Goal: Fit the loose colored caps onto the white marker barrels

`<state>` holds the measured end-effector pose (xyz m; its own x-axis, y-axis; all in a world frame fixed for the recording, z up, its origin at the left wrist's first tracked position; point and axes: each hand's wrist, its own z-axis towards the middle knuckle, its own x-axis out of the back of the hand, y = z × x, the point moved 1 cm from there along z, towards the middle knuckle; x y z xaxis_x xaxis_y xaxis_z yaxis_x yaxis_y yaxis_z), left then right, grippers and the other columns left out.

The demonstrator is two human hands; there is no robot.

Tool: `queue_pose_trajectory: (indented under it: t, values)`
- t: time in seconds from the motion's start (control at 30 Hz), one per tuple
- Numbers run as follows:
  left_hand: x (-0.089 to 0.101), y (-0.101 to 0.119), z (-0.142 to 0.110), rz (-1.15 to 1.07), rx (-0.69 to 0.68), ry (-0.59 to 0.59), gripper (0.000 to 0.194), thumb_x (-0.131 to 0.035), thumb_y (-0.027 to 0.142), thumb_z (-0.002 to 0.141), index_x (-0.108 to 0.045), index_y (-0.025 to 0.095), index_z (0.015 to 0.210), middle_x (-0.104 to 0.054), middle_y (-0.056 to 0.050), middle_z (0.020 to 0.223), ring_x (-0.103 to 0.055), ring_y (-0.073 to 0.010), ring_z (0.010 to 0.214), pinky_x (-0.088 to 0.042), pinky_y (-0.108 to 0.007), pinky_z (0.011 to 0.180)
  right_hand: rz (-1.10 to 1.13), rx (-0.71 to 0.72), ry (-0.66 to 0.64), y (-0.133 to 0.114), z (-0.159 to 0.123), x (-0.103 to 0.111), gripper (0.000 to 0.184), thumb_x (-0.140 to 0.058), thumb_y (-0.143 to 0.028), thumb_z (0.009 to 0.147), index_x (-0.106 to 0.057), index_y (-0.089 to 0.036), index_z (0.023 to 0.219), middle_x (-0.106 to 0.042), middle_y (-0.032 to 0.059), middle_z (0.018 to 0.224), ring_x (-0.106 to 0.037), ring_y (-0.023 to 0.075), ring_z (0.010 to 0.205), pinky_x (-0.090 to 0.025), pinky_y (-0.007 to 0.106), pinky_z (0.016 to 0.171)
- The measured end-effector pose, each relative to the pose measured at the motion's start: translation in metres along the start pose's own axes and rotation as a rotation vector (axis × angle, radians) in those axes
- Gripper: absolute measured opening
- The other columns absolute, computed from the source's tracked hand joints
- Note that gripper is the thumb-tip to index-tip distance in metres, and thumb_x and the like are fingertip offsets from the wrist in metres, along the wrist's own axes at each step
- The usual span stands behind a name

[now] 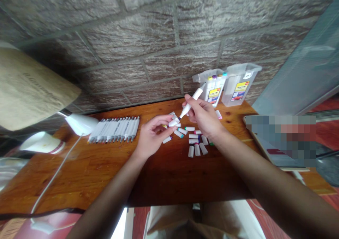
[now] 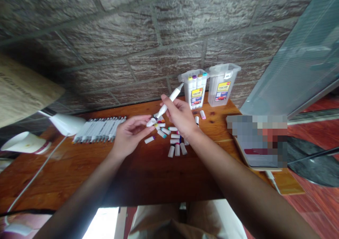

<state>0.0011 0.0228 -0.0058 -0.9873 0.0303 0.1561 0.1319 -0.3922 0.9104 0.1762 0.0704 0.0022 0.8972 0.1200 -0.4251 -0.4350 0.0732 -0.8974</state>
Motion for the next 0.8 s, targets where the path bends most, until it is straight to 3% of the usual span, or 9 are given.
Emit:
queue_pose_trajectory:
  t: [0.47, 0.8]
  values:
    - [0.0000, -0.0048, -0.0008, 0.002, 0.003, -0.007, 0.036, -0.087, 0.026, 0.072, -0.076, 0.016, 0.105, -0.079, -0.005, 0.093, -0.072, -0.0138, 0.079, -0.057, -0.022, 0.069, -0.080, 0.036, -0.048, -0.0024, -0.0048, -0.0028, 0.045, -0.078, -0.060, 0.078, -0.072, -0.015, 0.078, -0.049, -0.0056, 0.051, -0.033, 0.0039, 0.040, -0.020, 0.021, 0.038]
    - [0.0009, -0.0077, -0.0021, -0.061, 0.096, -0.078, 0.034, -0.084, 0.031, 0.077, -0.075, 0.017, 0.107, -0.077, -0.006, 0.096, -0.071, -0.0156, 0.080, -0.060, -0.028, 0.074, 0.023, -0.072, -0.054, -0.0015, -0.0048, -0.0043, 0.044, -0.080, -0.056, 0.076, -0.071, -0.013, 0.075, -0.047, -0.0059, 0.046, -0.029, 0.0029, 0.036, -0.016, 0.020, 0.036]
